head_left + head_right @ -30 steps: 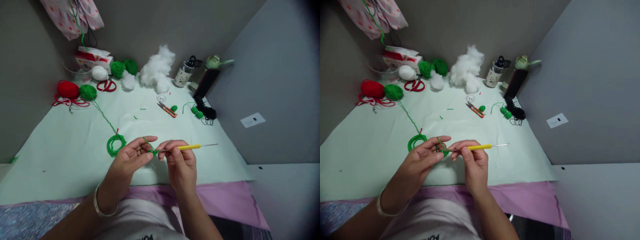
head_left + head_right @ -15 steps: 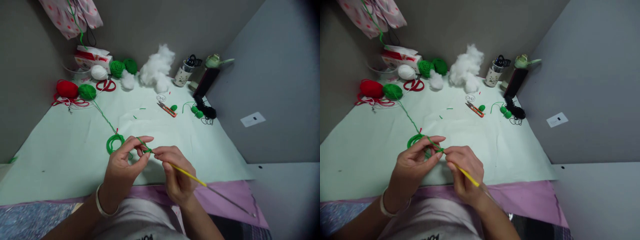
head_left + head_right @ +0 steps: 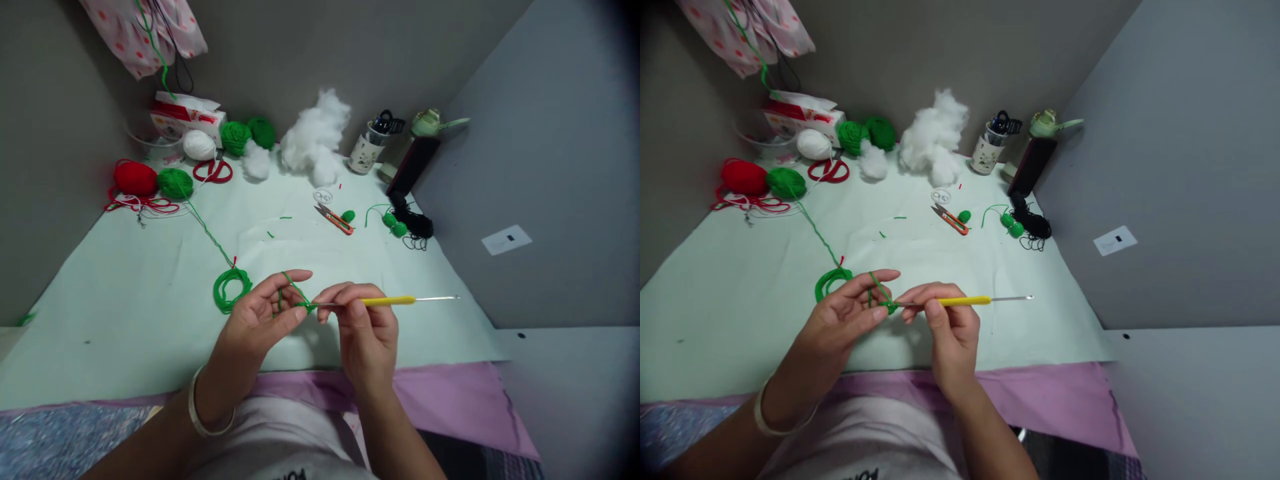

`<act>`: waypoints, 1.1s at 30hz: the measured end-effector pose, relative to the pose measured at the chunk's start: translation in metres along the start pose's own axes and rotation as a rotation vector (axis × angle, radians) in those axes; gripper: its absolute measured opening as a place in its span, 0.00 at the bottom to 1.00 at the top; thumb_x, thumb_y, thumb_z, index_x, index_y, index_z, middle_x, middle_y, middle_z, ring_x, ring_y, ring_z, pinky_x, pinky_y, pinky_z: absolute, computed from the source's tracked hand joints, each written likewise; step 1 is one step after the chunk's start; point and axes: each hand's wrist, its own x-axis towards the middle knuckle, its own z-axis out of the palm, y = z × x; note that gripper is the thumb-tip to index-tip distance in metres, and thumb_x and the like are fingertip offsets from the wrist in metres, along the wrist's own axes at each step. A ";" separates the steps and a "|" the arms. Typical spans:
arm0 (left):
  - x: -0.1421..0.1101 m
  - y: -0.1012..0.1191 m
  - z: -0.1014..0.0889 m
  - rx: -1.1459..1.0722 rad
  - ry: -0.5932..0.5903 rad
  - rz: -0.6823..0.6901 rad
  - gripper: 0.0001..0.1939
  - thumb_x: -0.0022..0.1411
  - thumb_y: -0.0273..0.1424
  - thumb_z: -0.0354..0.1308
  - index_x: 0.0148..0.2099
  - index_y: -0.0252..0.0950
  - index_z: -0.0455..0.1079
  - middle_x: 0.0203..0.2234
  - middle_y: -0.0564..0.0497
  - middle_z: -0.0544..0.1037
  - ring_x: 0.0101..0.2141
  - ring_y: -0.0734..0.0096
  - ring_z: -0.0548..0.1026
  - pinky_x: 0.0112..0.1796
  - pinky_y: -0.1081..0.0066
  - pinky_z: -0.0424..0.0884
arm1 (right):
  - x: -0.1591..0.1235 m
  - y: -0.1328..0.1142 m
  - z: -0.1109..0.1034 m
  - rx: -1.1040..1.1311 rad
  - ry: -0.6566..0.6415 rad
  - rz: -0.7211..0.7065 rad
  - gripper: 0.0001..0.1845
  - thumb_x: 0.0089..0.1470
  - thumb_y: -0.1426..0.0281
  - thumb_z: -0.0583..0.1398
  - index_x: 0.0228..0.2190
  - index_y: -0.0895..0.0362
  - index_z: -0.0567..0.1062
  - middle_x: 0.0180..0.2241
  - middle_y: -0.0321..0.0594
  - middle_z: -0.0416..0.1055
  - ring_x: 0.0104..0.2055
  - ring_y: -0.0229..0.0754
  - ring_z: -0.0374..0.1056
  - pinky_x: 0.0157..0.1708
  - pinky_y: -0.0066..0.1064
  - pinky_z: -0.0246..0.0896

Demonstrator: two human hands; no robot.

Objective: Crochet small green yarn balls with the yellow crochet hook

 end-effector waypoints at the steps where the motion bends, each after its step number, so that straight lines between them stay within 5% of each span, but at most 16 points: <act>1: 0.001 0.000 0.000 0.011 0.005 0.012 0.16 0.60 0.30 0.70 0.52 0.45 0.82 0.33 0.53 0.75 0.36 0.73 0.72 0.39 0.76 0.69 | -0.001 -0.002 -0.001 -0.041 -0.014 -0.026 0.09 0.70 0.68 0.58 0.39 0.54 0.79 0.37 0.41 0.81 0.33 0.39 0.75 0.33 0.33 0.74; 11: 0.000 -0.009 -0.002 0.390 0.148 0.267 0.18 0.61 0.23 0.67 0.51 0.45 0.81 0.34 0.55 0.77 0.33 0.74 0.71 0.38 0.75 0.69 | -0.006 -0.009 -0.002 -0.536 -0.177 -0.422 0.13 0.68 0.77 0.56 0.47 0.54 0.77 0.38 0.45 0.80 0.43 0.46 0.78 0.39 0.40 0.75; 18: -0.007 -0.009 0.005 0.602 0.238 0.598 0.19 0.61 0.18 0.64 0.49 0.45 0.81 0.29 0.59 0.74 0.29 0.77 0.71 0.39 0.75 0.70 | -0.012 -0.006 -0.002 -0.635 -0.195 -0.458 0.12 0.68 0.76 0.57 0.47 0.52 0.77 0.43 0.47 0.81 0.42 0.45 0.78 0.37 0.38 0.77; 26: 0.001 -0.008 -0.003 0.344 0.151 0.250 0.15 0.62 0.28 0.69 0.51 0.44 0.81 0.30 0.57 0.78 0.33 0.74 0.75 0.38 0.76 0.71 | -0.010 0.002 -0.002 -0.406 -0.097 -0.341 0.13 0.69 0.77 0.56 0.46 0.52 0.79 0.38 0.42 0.82 0.42 0.45 0.79 0.40 0.39 0.77; 29: 0.003 -0.006 -0.005 0.432 0.189 0.295 0.14 0.62 0.28 0.69 0.50 0.44 0.82 0.31 0.56 0.79 0.33 0.74 0.74 0.39 0.74 0.70 | -0.007 0.003 -0.001 -0.434 -0.128 -0.349 0.14 0.68 0.79 0.57 0.47 0.53 0.79 0.38 0.42 0.81 0.46 0.45 0.78 0.43 0.39 0.76; 33: -0.001 -0.007 -0.002 0.605 0.256 0.532 0.13 0.62 0.24 0.67 0.47 0.43 0.82 0.30 0.56 0.78 0.31 0.71 0.73 0.41 0.68 0.71 | -0.008 0.000 0.002 -0.509 -0.143 -0.389 0.14 0.67 0.80 0.57 0.47 0.54 0.78 0.38 0.43 0.80 0.46 0.45 0.78 0.43 0.37 0.76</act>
